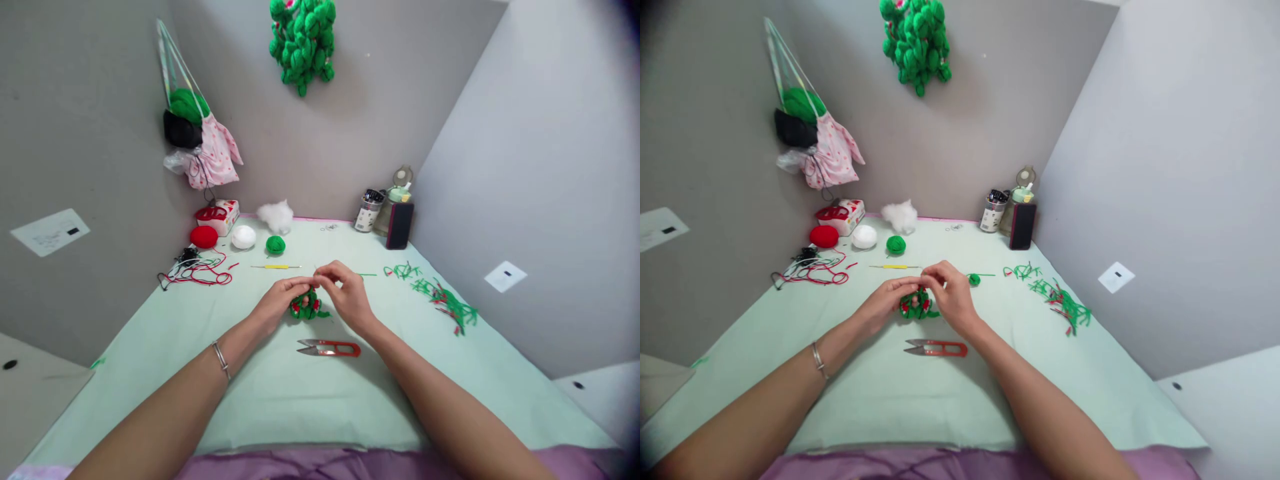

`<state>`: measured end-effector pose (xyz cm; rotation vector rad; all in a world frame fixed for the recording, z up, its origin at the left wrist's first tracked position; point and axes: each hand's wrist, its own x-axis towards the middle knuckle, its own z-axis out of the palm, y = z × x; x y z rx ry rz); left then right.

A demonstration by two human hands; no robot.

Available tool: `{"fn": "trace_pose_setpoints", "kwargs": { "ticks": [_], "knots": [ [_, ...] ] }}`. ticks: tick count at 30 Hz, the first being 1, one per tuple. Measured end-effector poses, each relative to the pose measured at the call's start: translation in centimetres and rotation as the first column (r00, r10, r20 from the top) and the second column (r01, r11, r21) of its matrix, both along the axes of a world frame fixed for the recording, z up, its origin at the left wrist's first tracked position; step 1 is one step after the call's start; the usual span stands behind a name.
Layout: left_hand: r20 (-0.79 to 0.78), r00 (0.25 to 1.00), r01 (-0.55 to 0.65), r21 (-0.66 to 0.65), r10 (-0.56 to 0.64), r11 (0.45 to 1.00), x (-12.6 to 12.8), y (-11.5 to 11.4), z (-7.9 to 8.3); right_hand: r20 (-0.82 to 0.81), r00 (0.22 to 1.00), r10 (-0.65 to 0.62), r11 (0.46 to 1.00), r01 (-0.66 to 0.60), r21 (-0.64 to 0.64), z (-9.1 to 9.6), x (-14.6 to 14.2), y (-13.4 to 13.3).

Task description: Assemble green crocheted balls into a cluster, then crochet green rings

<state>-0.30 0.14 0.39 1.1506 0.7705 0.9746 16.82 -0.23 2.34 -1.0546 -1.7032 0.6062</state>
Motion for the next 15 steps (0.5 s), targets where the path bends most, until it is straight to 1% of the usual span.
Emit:
{"fn": "trace_pose_setpoints", "kwargs": {
  "ticks": [2, 3, 4, 6, 8, 10, 12, 15],
  "knots": [
    [0.121, 0.993, -0.006, -0.047, 0.012, 0.999, 0.1, 0.0, 0.1, 0.232, 0.973, 0.010, 0.984, -0.051, 0.171, -0.2, -0.3, -0.7],
    [0.163, 0.986, -0.005, -0.062, 0.015, 0.998, 0.1, 0.0, 0.2, 0.319, 0.948, 0.002, 0.971, -0.078, 0.228, -0.3, -0.4, -0.9],
    [0.192, 0.981, -0.009, -0.073, 0.023, 0.997, 0.1, 0.0, 0.2, 0.380, 0.925, -0.010, 0.959, -0.099, 0.265, -0.4, -0.5, -1.0],
    [0.215, 0.974, -0.042, -0.106, 0.064, 0.993, 0.0, 0.1, 0.3, 0.426, 0.904, -0.027, 0.948, -0.112, 0.299, -0.6, -0.6, -1.1],
    [0.224, 0.967, -0.088, -0.137, 0.118, 0.987, -0.1, 0.2, 0.3, 0.387, 0.922, -0.020, 0.950, -0.102, 0.294, -0.7, -0.7, -1.0],
    [0.237, 0.960, -0.116, -0.159, 0.152, 0.981, -0.2, 0.3, 0.3, 0.278, 0.960, 0.009, 0.967, -0.079, 0.241, -0.6, -0.8, -1.0],
    [0.240, 0.959, -0.114, -0.156, 0.149, 0.981, -0.3, 0.3, 0.4, 0.126, 0.991, 0.034, 0.989, -0.052, 0.140, -0.3, -0.9, -1.0],
    [0.215, 0.969, -0.092, -0.143, 0.121, 0.985, -0.4, 0.1, 0.7, -0.078, 0.997, 0.028, 0.999, -0.031, -0.044, 0.4, -0.5, -0.6]
  ]
}}
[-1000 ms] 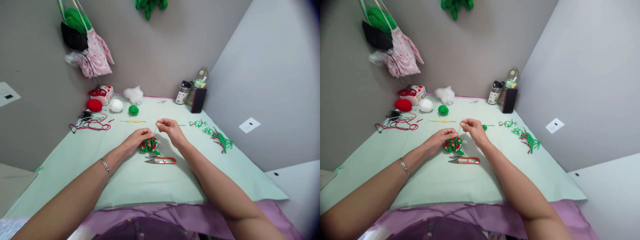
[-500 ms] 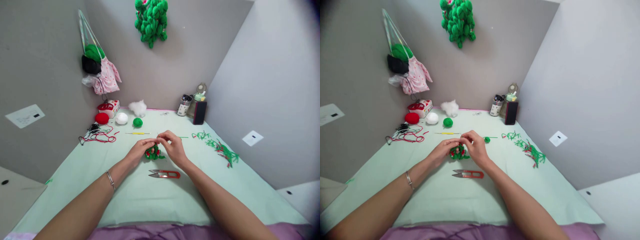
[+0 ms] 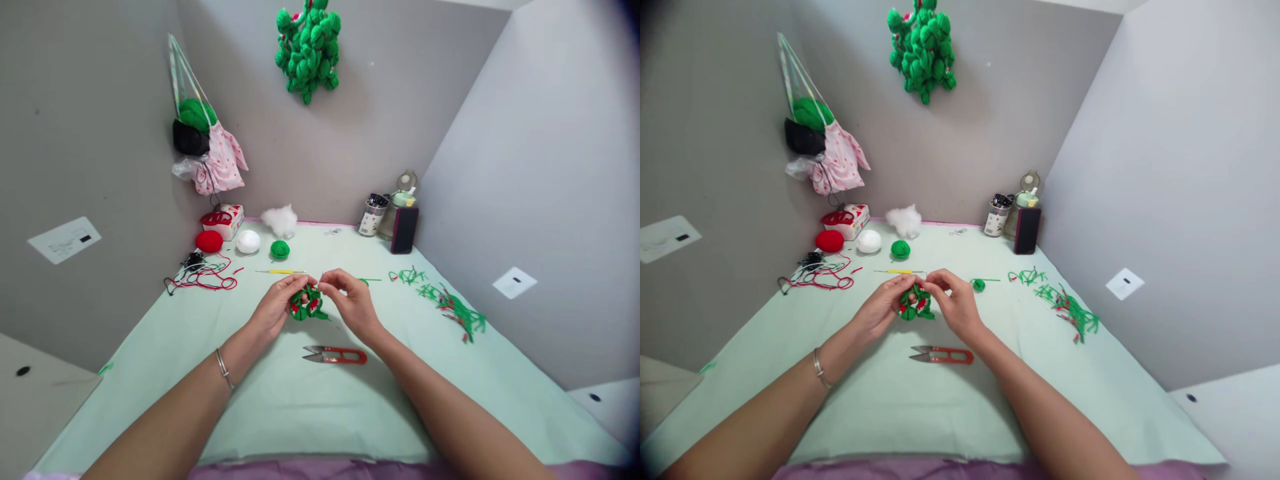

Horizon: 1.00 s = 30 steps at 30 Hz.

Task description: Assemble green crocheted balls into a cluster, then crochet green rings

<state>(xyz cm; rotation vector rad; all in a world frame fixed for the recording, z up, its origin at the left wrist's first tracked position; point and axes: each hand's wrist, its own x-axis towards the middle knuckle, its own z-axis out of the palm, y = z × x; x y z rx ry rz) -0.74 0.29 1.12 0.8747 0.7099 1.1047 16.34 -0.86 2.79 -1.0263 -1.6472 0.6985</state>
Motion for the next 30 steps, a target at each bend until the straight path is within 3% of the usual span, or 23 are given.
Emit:
{"fn": "trace_pose_setpoints", "kwargs": {
  "ticks": [3, 6, 7, 9, 11, 12, 14, 15, 17, 19, 21, 23, 26, 30],
  "knots": [
    [0.014, 1.000, -0.003, -0.016, 0.003, 1.000, -0.2, -0.1, 0.3, -0.067, 0.998, -0.006, 0.990, -0.004, -0.144, 0.5, 1.0, 0.9],
    [0.069, 0.998, 0.015, -0.020, -0.013, 1.000, -0.5, 0.1, 0.3, 0.148, 0.989, -0.006, 0.972, 0.041, -0.231, 0.4, 2.3, 1.8],
    [0.085, 0.996, 0.038, -0.012, -0.036, 0.999, -0.6, 0.2, 0.3, 0.299, 0.954, 0.002, 0.969, 0.072, -0.235, 0.2, 2.7, 2.0],
    [0.116, 0.989, 0.089, 0.002, -0.089, 0.996, -0.9, 0.3, 0.3, 0.598, 0.801, 0.016, 0.971, 0.130, -0.199, -0.3, 3.3, 2.2],
    [0.146, 0.981, 0.128, 0.006, -0.127, 0.992, -1.1, 0.4, 0.5, 0.773, 0.635, 0.000, 0.976, 0.168, -0.138, -0.3, 3.7, 2.1],
    [0.155, 0.978, 0.142, 0.008, -0.141, 0.990, -1.1, 0.4, 0.6, 0.808, 0.589, -0.006, 0.977, 0.174, -0.120, -0.1, 3.9, 2.0],
    [0.155, 0.976, 0.151, 0.014, -0.151, 0.988, -1.2, 0.4, 0.8, 0.816, 0.576, 0.058, 0.980, 0.123, -0.157, 0.7, 4.3, 1.7],
    [0.151, 0.977, 0.151, 0.019, -0.152, 0.988, -1.2, 0.4, 0.9, 0.795, 0.586, 0.158, 0.972, 0.049, -0.229, 1.3, 4.4, 1.4],
    [0.146, 0.977, 0.151, 0.027, -0.153, 0.988, -1.3, 0.5, 0.9, 0.688, 0.576, 0.441, 0.887, -0.162, -0.432, 2.3, 4.2, 0.7],
    [0.155, 0.976, 0.148, 0.024, -0.150, 0.989, -1.3, 0.6, 0.9, 0.633, 0.483, 0.605, 0.790, -0.265, -0.553, 2.9, 3.4, -0.2],
    [0.161, 0.977, 0.142, 0.011, -0.142, 0.990, -1.4, 0.8, 0.8, 0.716, 0.353, 0.602, 0.798, -0.232, -0.556, 2.8, 2.3, -1.1],
    [0.161, 0.978, 0.133, 0.000, -0.131, 0.991, -1.4, 0.9, 0.7, 0.778, 0.272, 0.566, 0.823, -0.237, -0.516, 2.5, 1.5, -1.8],
    [0.155, 0.980, 0.129, 0.004, -0.128, 0.992, -1.5, 0.9, 0.6, 0.742, 0.287, 0.606, 0.789, -0.340, -0.512, 2.5, 1.5, -1.9],
    [0.144, 0.982, 0.120, 0.002, -0.119, 0.993, -1.5, 1.0, 0.6, 0.386, 0.518, 0.763, 0.630, -0.464, -0.623, 3.5, 3.2, -0.9]
  ]
}}
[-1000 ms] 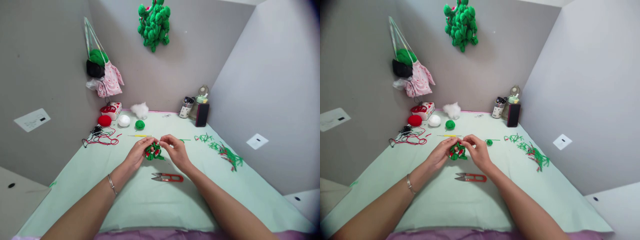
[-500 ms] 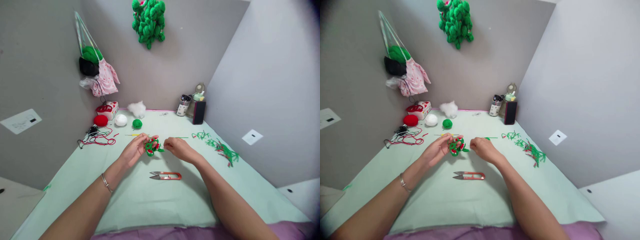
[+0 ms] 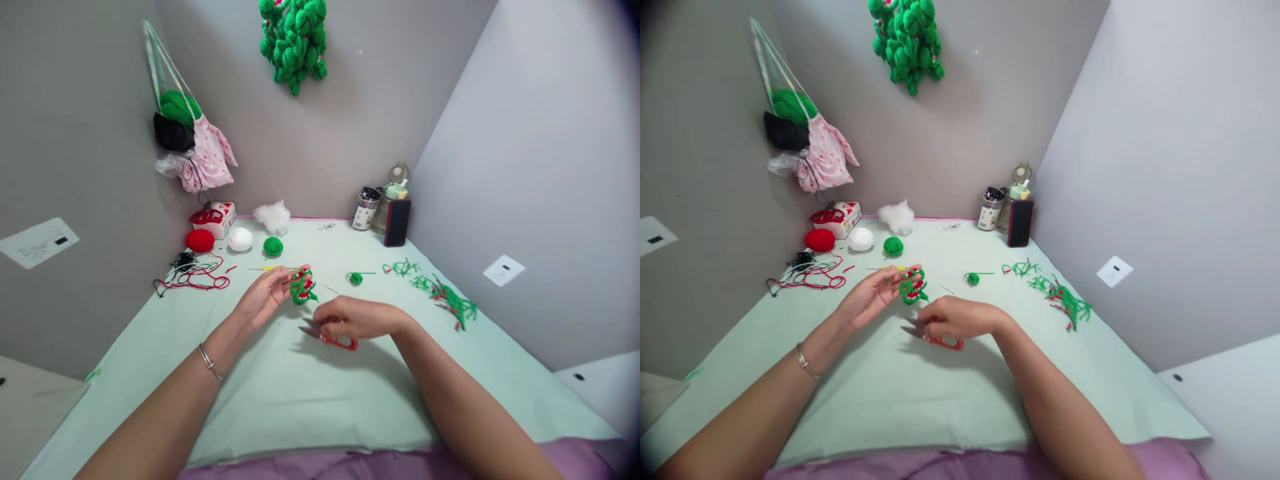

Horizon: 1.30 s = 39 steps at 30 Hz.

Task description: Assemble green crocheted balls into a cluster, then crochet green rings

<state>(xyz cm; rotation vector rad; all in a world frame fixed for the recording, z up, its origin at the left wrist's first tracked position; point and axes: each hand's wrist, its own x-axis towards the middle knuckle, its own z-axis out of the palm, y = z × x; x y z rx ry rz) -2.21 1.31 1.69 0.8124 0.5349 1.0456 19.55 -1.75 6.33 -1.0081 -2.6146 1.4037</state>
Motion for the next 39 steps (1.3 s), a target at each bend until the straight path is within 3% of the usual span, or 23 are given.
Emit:
{"fn": "trace_pose_setpoints", "kwargs": {
  "ticks": [3, 6, 8, 9, 11, 13, 15, 18, 23, 25, 27, 29, 30, 32, 33, 36, 39],
  "knots": [
    [-0.022, 1.000, -0.011, 0.003, 0.011, 1.000, -0.1, 0.1, 0.0, -0.151, 0.986, -0.066, 0.990, 0.046, -0.136, 0.5, 0.8, 0.5],
    [-0.079, 0.996, -0.021, 0.102, 0.030, 0.995, -0.2, 0.0, 0.2, -0.140, 0.990, -0.013, 0.997, 0.003, -0.074, 0.0, 0.5, 0.5],
    [-0.175, 0.982, -0.030, 0.211, 0.068, 0.977, -0.1, -0.2, 0.3, -0.196, 0.974, -0.109, 0.994, 0.104, -0.035, -0.7, -0.2, 0.6],
    [-0.244, 0.964, -0.031, 0.276, 0.101, 0.961, 0.0, -0.4, 0.3, -0.261, 0.940, -0.219, 0.976, 0.215, -0.046, -1.2, -0.6, 0.7],
    [-0.391, 0.901, -0.011, 0.417, 0.190, 0.909, 0.4, -0.8, 0.2, -0.390, 0.801, -0.454, 0.887, 0.445, -0.121, -1.9, -1.3, 1.0],
    [-0.489, 0.823, 0.035, 0.550, 0.288, 0.835, 0.7, -1.2, -0.3, -0.450, 0.667, -0.594, 0.796, 0.569, -0.207, -2.4, -1.9, 1.3],
    [-0.520, 0.775, 0.067, 0.633, 0.359, 0.771, 1.1, -1.5, -0.8, -0.462, 0.584, -0.667, 0.736, 0.611, -0.291, -2.6, -2.3, 1.4],
    [-0.502, 0.761, 0.058, 0.683, 0.411, 0.728, 1.4, -1.7, -1.4, -0.475, 0.490, -0.731, 0.672, 0.638, -0.376, -2.7, -2.4, 1.6],
    [-0.476, 0.762, 0.010, 0.686, 0.439, 0.727, 1.4, -1.6, -1.4, -0.443, 0.398, -0.803, 0.588, 0.651, -0.480, -2.7, -2.0, 2.1],
    [-0.488, 0.759, -0.003, 0.660, 0.432, 0.751, 1.3, -1.5, -1.4, -0.440, 0.418, -0.795, 0.600, 0.645, -0.472, -2.7, -2.0, 2.0],
    [-0.491, 0.775, -0.032, 0.597, 0.397, 0.802, 1.4, -1.2, -1.4, -0.489, 0.479, -0.729, 0.663, 0.671, -0.331, -2.8, -2.3, 1.7],
    [-0.468, 0.823, -0.066, 0.484, 0.322, 0.873, 1.5, -1.0, -1.6, -0.534, 0.606, -0.589, 0.721, 0.693, -0.009, -3.1, -2.7, 1.1],
    [-0.443, 0.853, -0.081, 0.411, 0.277, 0.908, 1.5, -0.9, -1.7, -0.521, 0.691, -0.501, 0.724, 0.664, 0.185, -3.3, -2.9, 0.9],
    [-0.385, 0.903, -0.087, 0.266, 0.189, 0.960, 1.6, -0.7, -1.9, -0.408, 0.842, -0.353, 0.682, 0.530, 0.504, -3.7, -3.1, 0.4],
    [-0.364, 0.917, -0.089, 0.210, 0.162, 0.974, 1.6, -0.6, -2.0, -0.336, 0.891, -0.306, 0.659, 0.453, 0.601, -3.8, -3.2, 0.2],
    [-0.350, 0.923, -0.112, 0.148, 0.158, 0.983, 1.5, -0.5, -1.9, -0.198, 0.948, -0.251, 0.599, 0.312, 0.737, -3.9, -3.0, 0.1],
    [-0.370, 0.903, -0.154, 0.192, 0.217, 0.969, 1.6, -0.5, -1.6, -0.155, 0.953, -0.259, 0.512, 0.271, 0.815, -3.5, -2.6, 0.3]
  ]
}}
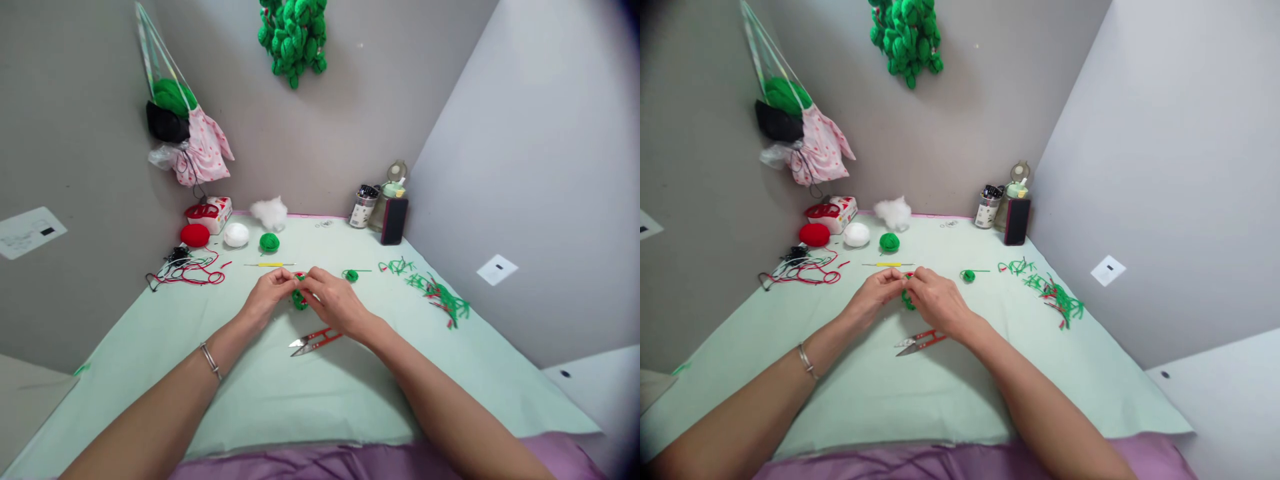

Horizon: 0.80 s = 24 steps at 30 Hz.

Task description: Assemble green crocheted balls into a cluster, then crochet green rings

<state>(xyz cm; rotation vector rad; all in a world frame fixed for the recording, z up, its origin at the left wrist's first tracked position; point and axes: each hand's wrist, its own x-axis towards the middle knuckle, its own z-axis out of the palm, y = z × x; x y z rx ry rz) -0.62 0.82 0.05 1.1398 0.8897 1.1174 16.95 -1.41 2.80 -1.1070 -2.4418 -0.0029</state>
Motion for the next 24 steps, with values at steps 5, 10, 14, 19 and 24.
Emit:
{"fn": "trace_pose_setpoints", "kwargs": {
  "ticks": [5, 10, 14, 19, 24],
  "knots": [
    [-0.052, 0.998, -0.019, 0.120, 0.025, 0.993, 0.3, -0.3, 0.2, -0.011, 1.000, -0.021, 0.990, 0.022, 0.137, -0.2, 0.2, 0.6],
    [-0.060, 0.996, 0.073, 0.193, -0.063, 0.978, 0.3, -0.8, -0.4, -0.068, 0.998, -0.011, 0.997, 0.016, 0.075, -0.9, 0.2, 0.8],
    [-0.134, 0.989, 0.101, 0.242, -0.070, 0.965, 0.2, -1.0, -0.6, -0.259, 0.958, -0.126, 0.990, 0.103, -0.100, -0.8, 0.2, 1.0],
    [-0.172, 0.984, 0.098, 0.302, -0.047, 0.948, 0.0, -1.0, -0.8, -0.538, 0.769, -0.345, 0.827, -0.022, -0.561, -0.3, 0.3, 1.5],
    [-0.174, 0.985, 0.072, 0.284, -0.022, 0.956, 0.0, -0.9, -1.3, -0.606, 0.687, -0.400, 0.777, -0.096, -0.622, -0.3, -0.1, 1.5]
  ]
}}
